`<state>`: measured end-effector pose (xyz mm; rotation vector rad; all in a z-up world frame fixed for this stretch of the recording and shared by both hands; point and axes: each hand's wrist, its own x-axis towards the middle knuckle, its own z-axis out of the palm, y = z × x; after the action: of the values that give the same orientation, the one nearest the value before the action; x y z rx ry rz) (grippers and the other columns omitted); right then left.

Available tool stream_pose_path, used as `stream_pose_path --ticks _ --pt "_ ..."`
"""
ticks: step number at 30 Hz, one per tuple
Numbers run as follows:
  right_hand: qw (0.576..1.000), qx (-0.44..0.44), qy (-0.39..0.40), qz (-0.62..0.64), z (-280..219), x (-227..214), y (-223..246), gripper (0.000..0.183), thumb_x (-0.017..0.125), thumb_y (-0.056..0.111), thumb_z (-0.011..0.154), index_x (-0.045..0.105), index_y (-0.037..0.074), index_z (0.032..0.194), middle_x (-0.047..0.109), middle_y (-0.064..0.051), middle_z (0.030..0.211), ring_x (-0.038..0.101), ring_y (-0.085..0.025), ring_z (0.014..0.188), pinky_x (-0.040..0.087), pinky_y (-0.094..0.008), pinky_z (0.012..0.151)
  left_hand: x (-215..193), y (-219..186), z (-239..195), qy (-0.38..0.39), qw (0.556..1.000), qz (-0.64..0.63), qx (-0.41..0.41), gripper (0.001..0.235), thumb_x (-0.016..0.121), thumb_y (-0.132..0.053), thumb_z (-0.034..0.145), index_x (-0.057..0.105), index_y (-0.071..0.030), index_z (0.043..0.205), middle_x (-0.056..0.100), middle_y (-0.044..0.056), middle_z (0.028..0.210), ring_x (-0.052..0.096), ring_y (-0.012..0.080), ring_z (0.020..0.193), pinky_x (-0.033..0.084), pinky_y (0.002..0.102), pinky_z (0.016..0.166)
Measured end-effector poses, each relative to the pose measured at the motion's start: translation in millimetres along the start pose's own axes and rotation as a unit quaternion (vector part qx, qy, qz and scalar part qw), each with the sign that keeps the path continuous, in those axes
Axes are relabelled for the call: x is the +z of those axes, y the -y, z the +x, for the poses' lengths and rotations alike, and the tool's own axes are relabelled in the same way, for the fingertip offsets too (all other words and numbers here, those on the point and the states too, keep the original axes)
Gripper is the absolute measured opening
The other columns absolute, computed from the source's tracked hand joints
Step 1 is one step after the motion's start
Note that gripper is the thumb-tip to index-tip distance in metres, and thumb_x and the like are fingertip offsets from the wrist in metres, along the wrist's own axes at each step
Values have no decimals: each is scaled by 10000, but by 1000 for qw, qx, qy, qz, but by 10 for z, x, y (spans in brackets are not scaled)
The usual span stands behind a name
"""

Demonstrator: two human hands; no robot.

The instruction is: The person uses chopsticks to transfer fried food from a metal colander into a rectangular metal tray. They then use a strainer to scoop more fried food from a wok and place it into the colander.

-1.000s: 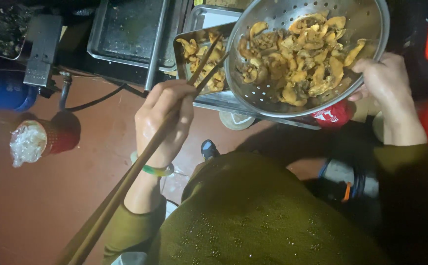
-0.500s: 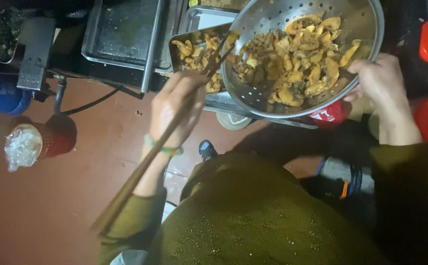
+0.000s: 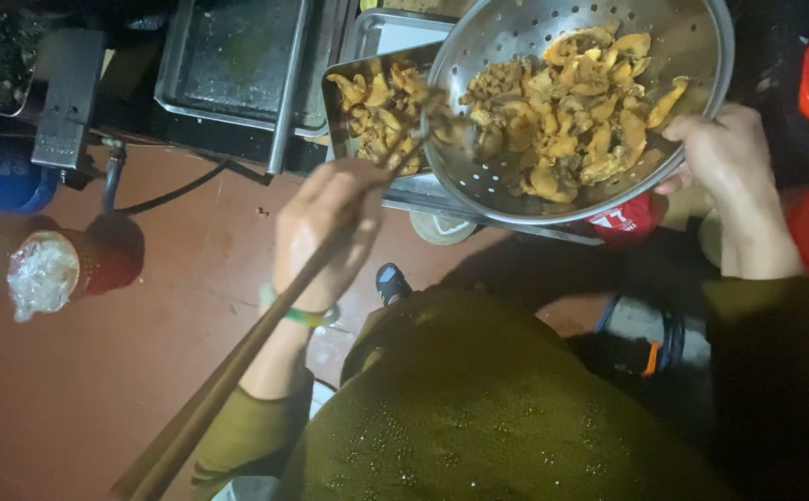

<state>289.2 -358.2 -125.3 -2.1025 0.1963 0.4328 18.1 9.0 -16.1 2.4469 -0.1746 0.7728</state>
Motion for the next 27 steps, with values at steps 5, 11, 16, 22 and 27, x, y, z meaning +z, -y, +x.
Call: stream_pose_path --ticks 5,11,16,22,27 --pt "999 3 13 -46 -580 -29 564 163 578 124 1052 624 5 1155 708 -141 982 712 -216 675 618 -253 523 -449 -258 52 -18 997 16 -71 88 627 41 1030 707 15 1058 736 165 1081 754 251 880 651 338 778" --pt "1000 -5 -3 -27 -196 -3 201 269 616 141 942 698 45 1179 741 -117 964 721 -224 619 615 -291 445 -83 -100 7 -4 997 -66 -28 283 485 -152 1113 690 33 1052 745 176 1018 740 235 837 637 304 690" --pt "999 13 17 -42 -522 -32 510 170 589 155 1074 622 -1 1133 708 -140 916 710 -227 648 618 -272 528 326 -15 9 18 982 -152 -114 179 563 -167 1075 704 -61 1104 744 134 1088 745 290 1001 592 390 865" --pt "999 29 -7 -46 -352 -22 349 157 634 165 991 667 37 1077 725 -138 883 694 -203 570 598 -256 460 15 -18 76 -9 996 -86 -13 155 531 -16 1093 667 50 1059 739 190 995 769 250 831 690 294 716" --pt "998 15 23 -51 -622 -68 608 171 569 123 1037 643 0 1128 730 -131 964 718 -203 698 609 -246 550 -121 -215 82 -23 986 -109 -124 334 493 -309 1116 679 -38 1059 734 117 1059 730 242 941 588 356 862"
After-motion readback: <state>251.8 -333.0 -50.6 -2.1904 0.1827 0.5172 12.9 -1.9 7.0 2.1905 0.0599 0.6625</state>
